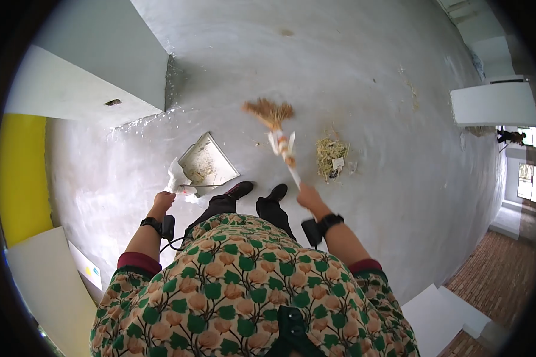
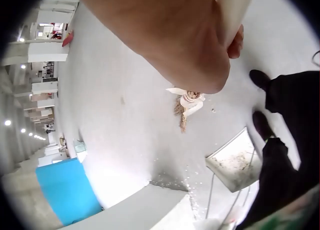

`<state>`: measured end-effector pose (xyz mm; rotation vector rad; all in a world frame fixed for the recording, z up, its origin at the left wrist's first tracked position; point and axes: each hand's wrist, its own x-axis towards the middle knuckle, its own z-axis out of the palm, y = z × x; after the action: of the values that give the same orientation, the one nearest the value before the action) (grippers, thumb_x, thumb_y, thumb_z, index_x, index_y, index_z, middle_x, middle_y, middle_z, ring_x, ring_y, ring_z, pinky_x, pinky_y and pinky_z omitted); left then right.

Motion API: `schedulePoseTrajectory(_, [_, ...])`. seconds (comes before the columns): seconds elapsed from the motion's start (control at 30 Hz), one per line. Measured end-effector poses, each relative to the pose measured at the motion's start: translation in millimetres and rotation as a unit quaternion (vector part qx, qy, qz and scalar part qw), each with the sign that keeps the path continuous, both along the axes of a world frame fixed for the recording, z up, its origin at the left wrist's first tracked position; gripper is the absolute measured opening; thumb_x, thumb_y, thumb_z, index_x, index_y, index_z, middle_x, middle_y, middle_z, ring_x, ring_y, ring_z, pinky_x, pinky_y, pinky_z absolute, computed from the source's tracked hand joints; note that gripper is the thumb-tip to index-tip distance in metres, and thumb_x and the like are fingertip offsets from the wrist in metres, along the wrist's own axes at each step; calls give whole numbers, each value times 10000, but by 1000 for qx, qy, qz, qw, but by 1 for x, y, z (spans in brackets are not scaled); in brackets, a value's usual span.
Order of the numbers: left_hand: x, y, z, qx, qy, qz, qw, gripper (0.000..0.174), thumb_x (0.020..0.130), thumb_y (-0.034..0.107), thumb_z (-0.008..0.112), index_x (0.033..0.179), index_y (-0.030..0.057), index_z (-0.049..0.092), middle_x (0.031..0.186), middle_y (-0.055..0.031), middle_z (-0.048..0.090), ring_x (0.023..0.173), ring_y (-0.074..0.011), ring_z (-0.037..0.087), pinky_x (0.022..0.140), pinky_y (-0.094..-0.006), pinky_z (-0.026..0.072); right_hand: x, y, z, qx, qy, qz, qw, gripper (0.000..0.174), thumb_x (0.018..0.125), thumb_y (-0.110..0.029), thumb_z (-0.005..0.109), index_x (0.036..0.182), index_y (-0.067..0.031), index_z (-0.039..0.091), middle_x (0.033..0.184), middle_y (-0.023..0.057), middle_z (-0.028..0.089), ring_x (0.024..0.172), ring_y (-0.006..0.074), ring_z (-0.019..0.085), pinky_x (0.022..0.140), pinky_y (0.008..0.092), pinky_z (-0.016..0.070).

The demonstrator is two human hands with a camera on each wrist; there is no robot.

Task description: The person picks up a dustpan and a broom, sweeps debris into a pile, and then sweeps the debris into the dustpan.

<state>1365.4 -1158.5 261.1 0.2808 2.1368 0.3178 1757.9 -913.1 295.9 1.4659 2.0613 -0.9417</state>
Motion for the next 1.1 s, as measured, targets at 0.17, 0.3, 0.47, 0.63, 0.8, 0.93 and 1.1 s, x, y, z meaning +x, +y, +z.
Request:
schedulePoseTrajectory(0.17, [14, -14, 1, -33, -41, 33, 998, 236, 653, 234, 492, 755, 23, 516, 637, -49, 529, 515, -134, 483, 443, -255, 378, 84, -67, 28, -39, 1, -5, 999, 458, 591, -77, 422, 1046, -89, 372, 775, 222, 502, 739, 351, 483, 656, 396, 392])
schedulePoseTrajectory(0.3, [15, -19, 1, -40, -69, 50, 996, 242, 672, 256, 477, 804, 54, 499, 680, -34, 519, 544, -133, 473, 423, -256, 351, 96, -51, 50, 15, 30, 3, 999, 430, 618, -89, 408, 1048, -88, 379, 775, 219, 504, 743, 348, 481, 661, 395, 389])
schedulePoseTrajectory(0.47, [20, -9, 7, -41, -55, 71, 995, 240, 675, 242, 477, 820, 52, 500, 682, -33, 519, 545, -130, 470, 435, -246, 346, 11, 35, 54, 55, -40, 33, 997, 365, 631, -90, 408, 995, -67, 406, 771, 212, 507, 731, 342, 490, 643, 394, 394])
schedulePoseTrajectory(0.63, [31, -3, 48, 17, -40, 131, 990, 260, 666, 226, 488, 823, 19, 500, 681, -55, 531, 544, -134, 478, 453, -241, 363, -63, 108, 2, -43, 68, -22, 997, 290, 646, -106, 386, 922, -37, 436, 793, 197, 507, 764, 349, 477, 643, 389, 392])
schedulePoseTrajectory(0.8, [44, -25, 47, 8, -37, 200, 979, 275, 654, 214, 499, 828, 0, 499, 665, -68, 532, 520, -135, 480, 427, -237, 365, -20, 87, -12, -39, 87, -31, 995, 283, 643, -95, 378, 913, -30, 430, 795, 206, 501, 765, 360, 468, 660, 405, 382])
schedulePoseTrajectory(0.93, [71, -34, 39, -24, -77, 213, 974, 262, 667, 215, 485, 841, 20, 492, 667, -60, 529, 527, -131, 485, 411, -232, 346, 111, 25, -30, -48, 21, -4, 999, 267, 630, -123, 391, 876, -19, 399, 704, 211, 511, 655, 348, 502, 586, 408, 408])
schedulePoseTrajectory(1.1, [88, -30, 29, -50, -123, 168, 977, 263, 692, 263, 455, 845, 51, 478, 702, -48, 536, 562, -143, 501, 476, -264, 371, 171, -4, 36, -284, -166, -75, 941, 231, 626, -212, 501, 603, 18, 494, 468, 118, 480, 383, 226, 480, 389, 314, 396])
